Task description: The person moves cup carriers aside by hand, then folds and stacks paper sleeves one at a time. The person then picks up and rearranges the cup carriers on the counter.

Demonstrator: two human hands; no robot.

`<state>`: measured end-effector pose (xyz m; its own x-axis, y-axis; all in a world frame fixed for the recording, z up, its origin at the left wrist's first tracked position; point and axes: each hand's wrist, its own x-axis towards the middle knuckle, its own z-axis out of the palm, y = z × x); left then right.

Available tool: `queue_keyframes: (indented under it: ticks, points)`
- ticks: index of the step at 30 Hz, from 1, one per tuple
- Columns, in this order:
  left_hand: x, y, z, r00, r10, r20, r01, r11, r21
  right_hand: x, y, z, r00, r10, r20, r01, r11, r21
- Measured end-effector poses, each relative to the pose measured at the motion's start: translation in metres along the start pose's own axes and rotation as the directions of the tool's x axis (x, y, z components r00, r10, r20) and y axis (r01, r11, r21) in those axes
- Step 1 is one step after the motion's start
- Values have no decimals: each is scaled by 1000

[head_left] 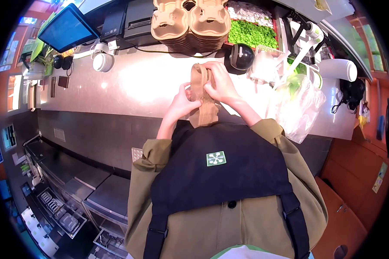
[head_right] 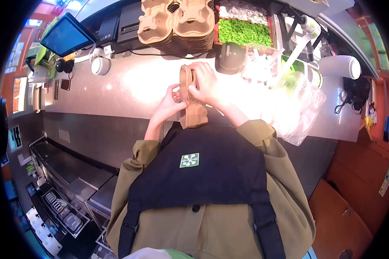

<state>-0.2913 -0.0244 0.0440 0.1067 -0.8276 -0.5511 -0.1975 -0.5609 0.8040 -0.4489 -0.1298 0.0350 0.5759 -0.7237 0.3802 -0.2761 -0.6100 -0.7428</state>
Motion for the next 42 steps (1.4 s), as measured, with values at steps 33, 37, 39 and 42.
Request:
queue_keyframes:
  ticks: [33, 37, 39, 42]
  points:
    - [45, -43, 20, 996, -13, -87, -17, 941, -337, 30, 37, 2, 960, 176, 219, -136, 974, -183]
    - [42, -67, -34, 1000, 4, -3, -5, 881, -473, 31, 41, 4, 960, 128, 247, -89, 983, -162]
    - [33, -68, -70, 999, -40, -11, 29, 854, -520, 31, 41, 4, 959, 142, 245, -100, 979, -177]
    - [35, -87, -119, 978, -53, -200, -46, 886, -461, 29, 37, 6, 963, 147, 226, -106, 977, -183]
